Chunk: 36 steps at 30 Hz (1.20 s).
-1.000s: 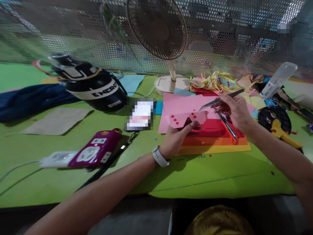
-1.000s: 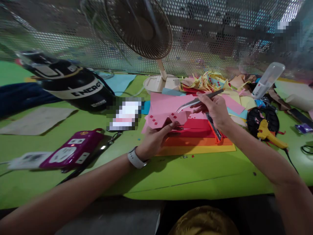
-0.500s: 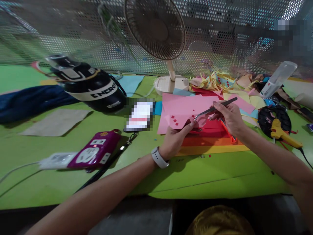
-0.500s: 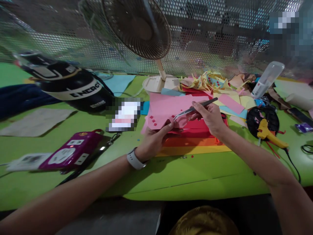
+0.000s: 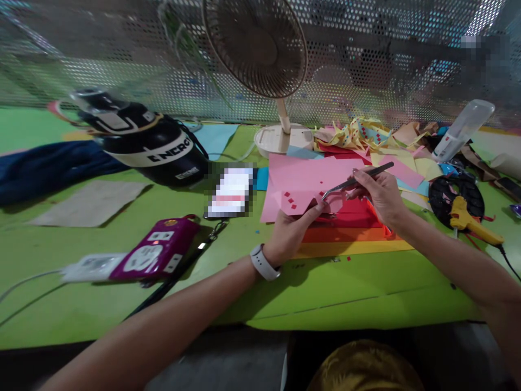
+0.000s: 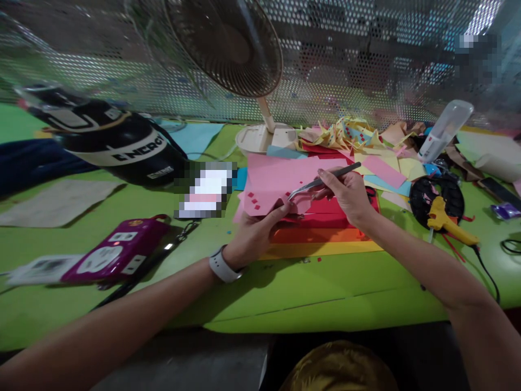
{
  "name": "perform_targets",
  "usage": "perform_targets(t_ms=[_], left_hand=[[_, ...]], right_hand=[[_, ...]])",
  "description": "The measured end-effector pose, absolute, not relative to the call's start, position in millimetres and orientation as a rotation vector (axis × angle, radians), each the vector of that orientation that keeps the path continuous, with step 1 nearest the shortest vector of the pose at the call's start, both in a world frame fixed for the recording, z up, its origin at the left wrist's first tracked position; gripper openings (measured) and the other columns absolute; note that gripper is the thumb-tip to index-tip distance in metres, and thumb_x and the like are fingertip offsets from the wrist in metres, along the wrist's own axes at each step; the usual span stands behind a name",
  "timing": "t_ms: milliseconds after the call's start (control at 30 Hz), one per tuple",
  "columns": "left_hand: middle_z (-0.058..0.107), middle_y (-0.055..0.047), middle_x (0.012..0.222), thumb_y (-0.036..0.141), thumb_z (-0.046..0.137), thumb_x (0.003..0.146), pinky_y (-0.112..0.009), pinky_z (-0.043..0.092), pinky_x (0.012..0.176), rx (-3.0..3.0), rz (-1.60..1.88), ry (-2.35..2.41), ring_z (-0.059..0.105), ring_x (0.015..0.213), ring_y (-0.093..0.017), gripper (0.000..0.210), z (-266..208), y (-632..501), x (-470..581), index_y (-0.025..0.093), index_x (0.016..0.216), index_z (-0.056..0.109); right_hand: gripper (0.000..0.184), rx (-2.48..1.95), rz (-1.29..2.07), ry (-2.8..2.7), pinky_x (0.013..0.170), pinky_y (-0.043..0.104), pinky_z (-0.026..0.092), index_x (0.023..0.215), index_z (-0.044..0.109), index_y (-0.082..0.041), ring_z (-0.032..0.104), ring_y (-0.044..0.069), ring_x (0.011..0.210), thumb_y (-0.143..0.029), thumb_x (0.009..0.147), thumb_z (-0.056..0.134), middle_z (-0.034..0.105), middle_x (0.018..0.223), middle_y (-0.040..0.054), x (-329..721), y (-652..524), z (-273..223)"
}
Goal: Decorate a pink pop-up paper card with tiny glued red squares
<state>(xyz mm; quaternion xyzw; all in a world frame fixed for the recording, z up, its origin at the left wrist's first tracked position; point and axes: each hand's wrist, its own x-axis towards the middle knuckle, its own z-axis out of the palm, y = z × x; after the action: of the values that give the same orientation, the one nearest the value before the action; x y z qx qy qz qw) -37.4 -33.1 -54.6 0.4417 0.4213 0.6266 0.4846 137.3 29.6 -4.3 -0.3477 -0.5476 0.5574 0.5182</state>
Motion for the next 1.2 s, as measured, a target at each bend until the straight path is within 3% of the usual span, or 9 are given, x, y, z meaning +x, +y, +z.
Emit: perform_targets(t_ms=[600, 1200], left_hand=[[0.076, -0.004, 0.086, 0.034, 0.081, 0.071, -0.034, 0.061, 0.081, 1.060, 1.517, 1.053, 0.072, 0.081, -0.020, 0.022, -47.6, -33.9, -36.0, 0.018, 0.083, 0.073], [0.077, -0.005, 0.090, 0.035, 0.079, 0.075, -0.035, 0.060, 0.085, 1.064, 1.473, 1.022, 0.073, 0.085, -0.021, 0.022, -54.4, -33.1, -38.4, 0.017, 0.087, 0.073]], right_hand=[[0.031, -0.820, 1.333, -1.317, 0.045, 0.019, 0.045, 0.073, 0.066, -0.021, 0.066, 0.010, 0.048, -0.049, 0.070, 0.077, 0.070, 0.060, -0.0021, 136.9, 27.6, -5.6], [0.036, -0.788, 1.378, -1.266, 0.046, 0.020, 0.050, 0.073, 0.067, -0.019, 0.065, 0.010, 0.048, -0.050, 0.065, 0.081, 0.070, 0.060, -0.0024, 136.8, 29.1, -8.7]])
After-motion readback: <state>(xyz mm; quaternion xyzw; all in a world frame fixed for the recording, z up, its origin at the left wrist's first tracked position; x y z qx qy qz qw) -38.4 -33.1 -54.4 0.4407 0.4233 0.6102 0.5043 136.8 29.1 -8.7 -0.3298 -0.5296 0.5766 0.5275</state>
